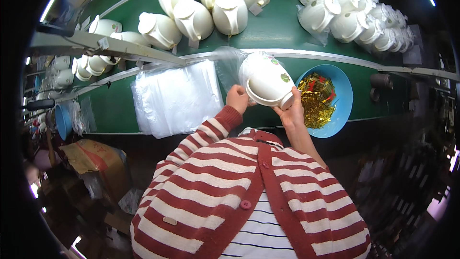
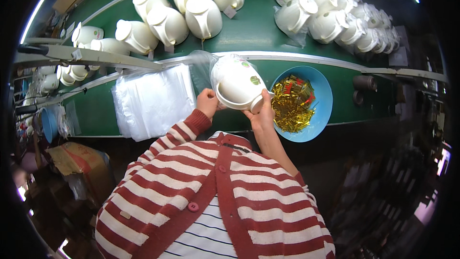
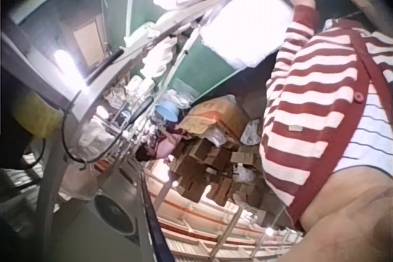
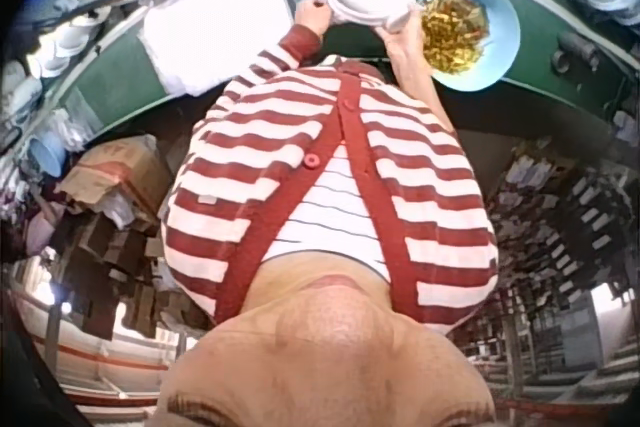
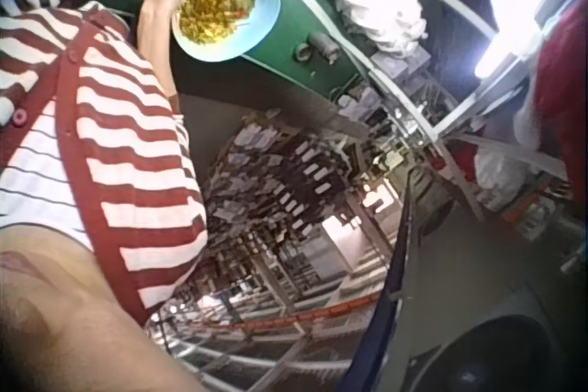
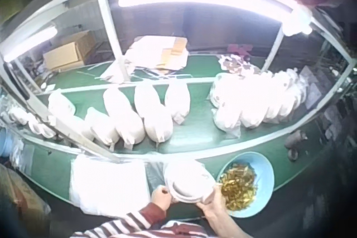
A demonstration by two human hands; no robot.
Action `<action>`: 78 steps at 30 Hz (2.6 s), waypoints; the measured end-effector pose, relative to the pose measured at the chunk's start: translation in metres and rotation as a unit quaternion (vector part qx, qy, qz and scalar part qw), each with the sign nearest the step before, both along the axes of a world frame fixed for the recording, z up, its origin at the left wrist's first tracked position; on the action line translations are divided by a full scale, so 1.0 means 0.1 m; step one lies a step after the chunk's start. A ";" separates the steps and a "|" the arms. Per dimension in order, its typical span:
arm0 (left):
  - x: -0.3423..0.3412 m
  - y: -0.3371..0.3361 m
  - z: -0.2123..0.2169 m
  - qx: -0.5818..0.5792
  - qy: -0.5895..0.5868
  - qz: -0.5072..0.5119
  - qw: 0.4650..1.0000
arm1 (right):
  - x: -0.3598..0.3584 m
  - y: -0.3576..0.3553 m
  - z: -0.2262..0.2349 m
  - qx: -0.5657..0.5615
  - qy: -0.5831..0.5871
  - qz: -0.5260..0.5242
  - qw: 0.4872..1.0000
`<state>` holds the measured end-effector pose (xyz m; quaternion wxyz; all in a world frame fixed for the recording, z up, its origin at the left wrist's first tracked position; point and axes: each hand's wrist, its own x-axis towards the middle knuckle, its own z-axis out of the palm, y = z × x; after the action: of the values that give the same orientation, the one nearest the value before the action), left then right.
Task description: The person repeatedly picks white plastic pitchers from a conveyor belt, places each into a clear plastic bag, and adds a small gold-colored item from a blue bowl into the bag. The sealed bags are set aside on the belt as the process continues.
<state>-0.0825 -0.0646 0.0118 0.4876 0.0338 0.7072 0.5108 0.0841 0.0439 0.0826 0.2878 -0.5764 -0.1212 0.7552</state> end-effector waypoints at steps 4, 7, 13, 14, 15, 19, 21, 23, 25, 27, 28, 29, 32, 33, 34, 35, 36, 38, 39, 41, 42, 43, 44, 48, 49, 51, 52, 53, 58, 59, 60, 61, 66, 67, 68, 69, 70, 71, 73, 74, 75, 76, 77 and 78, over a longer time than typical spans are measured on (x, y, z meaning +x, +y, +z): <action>0.05 -0.05 0.34 0.101 -0.185 0.066 0.975 | 0.18 0.01 0.02 0.194 -0.173 0.054 0.964; 0.09 -0.09 0.59 0.138 0.010 -0.019 0.990 | 0.19 -0.02 0.22 0.422 -0.395 0.209 0.789; -0.05 0.36 1.02 0.200 0.397 -0.093 0.891 | 0.10 -0.30 0.50 0.595 -0.469 0.418 0.502; -0.10 0.37 1.08 0.222 0.415 -0.099 0.877 | 0.11 -0.32 0.52 0.551 -0.460 0.459 0.524; -0.16 0.37 1.12 0.242 0.434 -0.101 0.862 | 0.15 -0.29 0.53 0.542 -0.446 0.476 0.530; -0.45 0.21 1.07 0.217 0.531 -0.148 0.805 | 0.48 0.00 0.59 0.495 -0.449 0.497 0.554; -0.56 0.08 1.10 0.189 0.563 -0.188 0.782 | 0.59 0.12 0.78 0.543 -0.460 0.477 0.517; -0.66 -0.02 1.32 0.157 0.485 -0.251 0.823 | 0.65 0.15 0.97 0.577 -0.438 0.458 0.515; -0.74 -0.07 1.71 0.188 0.452 -0.276 0.827 | 0.69 0.14 1.12 0.622 -0.408 0.437 0.505; -0.86 -0.18 1.94 0.243 0.471 -0.277 0.802 | 0.80 0.12 1.26 0.686 -0.382 0.358 0.506; -0.86 -0.22 2.13 0.249 0.458 -0.253 0.815 | 0.88 0.11 1.33 0.715 -0.368 0.318 0.502; -0.96 -0.26 2.15 0.267 0.507 -0.286 0.768 | 1.01 0.11 1.40 0.695 -0.356 0.295 0.550; -0.71 -0.18 2.34 0.168 0.599 -0.393 0.677 | 1.26 0.19 1.45 0.543 -0.391 0.371 0.643; -0.55 -0.10 2.27 0.167 0.578 -0.421 0.678 | 1.32 0.24 1.27 0.507 -0.391 0.419 0.644; -0.40 0.03 2.16 0.143 0.586 -0.442 0.664 | 1.31 0.27 1.06 0.512 -0.371 0.442 0.637; -0.27 0.14 2.03 0.111 0.595 -0.461 0.649 | 1.20 0.31 0.86 0.517 -0.345 0.467 0.629; -0.15 0.25 1.87 0.091 0.578 -0.476 0.657 | 1.05 0.36 0.71 0.554 -0.292 0.472 0.621; -0.01 0.40 1.49 0.131 0.561 -0.452 0.681 | 0.69 0.41 0.57 0.577 -0.223 0.493 0.611; 0.01 0.44 1.30 0.188 0.561 -0.409 0.695 | 0.51 0.41 0.53 0.569 -0.207 0.511 0.610; 0.08 0.46 1.21 0.261 0.516 -0.335 0.744 | 0.36 0.39 0.40 0.569 -0.171 0.510 0.622; 0.10 0.44 1.21 0.276 0.476 -0.298 0.780 | 0.30 0.39 0.33 0.601 -0.128 0.456 0.643; 0.13 0.42 1.21 0.290 0.436 -0.257 0.813 | 0.31 0.39 0.28 0.608 -0.127 0.455 0.637; 0.19 0.36 1.19 0.281 0.447 -0.246 0.813 | 0.32 0.37 0.24 0.616 -0.125 0.455 0.631; 0.25 0.11 1.29 0.273 0.291 -0.191 0.897 | 0.37 0.46 0.22 0.604 -0.067 0.430 0.667; 0.21 0.03 1.52 0.220 0.358 -0.201 0.885 | 0.41 0.49 0.23 0.595 -0.051 0.416 0.686; 0.28 -0.08 1.46 0.157 0.460 -0.190 0.853 | 0.43 0.53 0.27 0.581 -0.037 0.415 0.700; 0.32 -0.14 1.41 0.127 0.491 -0.188 0.841 | 0.42 0.57 0.29 0.577 -0.029 0.435 0.691; 0.40 -0.14 1.28 0.105 0.484 -0.197 0.846 | 0.41 0.58 0.30 0.573 -0.021 0.454 0.682; 0.60 0.27 1.01 0.137 0.462 -0.154 0.863 | 0.33 0.65 0.47 0.666 -0.023 0.453 0.592; 0.67 0.33 1.01 0.166 0.474 -0.170 0.848 | 0.32 0.64 0.53 0.690 -0.021 0.443 0.571; 0.72 0.38 1.02 0.184 0.463 -0.172 0.850 | 0.30 0.64 0.55 0.693 -0.012 0.453 0.560; 0.75 0.40 0.95 0.192 0.463 -0.165 0.849 | 0.28 0.63 0.54 0.691 0.003 0.466 0.553; 0.75 0.40 0.71 0.188 0.465 -0.160 0.850 | 0.21 0.70 0.82 0.687 0.076 0.505 0.517; 0.80 0.36 0.66 0.151 0.447 -0.145 0.870 | 0.19 0.71 0.96 0.679 0.116 0.497 0.527; 0.85 0.34 0.63 0.177 0.442 -0.127 0.870 | 0.18 0.75 0.99 0.656 0.137 0.506 0.543; 0.88 0.31 0.62 0.203 0.438 -0.111 0.869 | 0.15 0.82 0.99 0.631 0.157 0.515 0.558; 0.83 0.32 0.67 0.230 0.456 -0.171 0.842 | 0.08 0.96 1.04 0.632 0.160 0.499 0.572; 0.77 0.28 0.72 0.252 0.472 -0.230 0.813 | 0.01 1.14 0.88 0.573 0.189 0.490 0.630; 0.69 0.26 1.08 0.233 0.437 -0.308 0.812 | -0.23 1.44 0.81 0.498 0.127 0.496 0.700; 0.65 0.24 1.27 0.226 0.439 -0.331 0.804 | -0.37 1.53 0.77 0.527 0.096 0.535 0.654; 0.62 0.20 1.35 0.234 0.467 -0.358 0.774 | -0.51 1.58 0.70 0.553 0.066 0.571 0.603; 0.58 0.18 1.52 0.239 0.466 -0.376 0.764 | -0.66 1.57 0.61 0.527 0.097 0.615 0.578; 0.57 0.14 1.71 0.243 0.464 -0.393 0.756 | -0.77 1.52 0.51 0.511 0.124 0.654 0.543; 0.60 0.07 1.82 0.235 0.466 -0.405 0.751 | -0.92 1.37 0.48 0.484 0.170 0.695 0.504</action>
<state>-0.0223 -0.0576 0.1936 0.2356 0.6647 0.6241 0.3364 -0.0077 0.1814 0.1301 -0.0801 0.0618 -0.7781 0.6199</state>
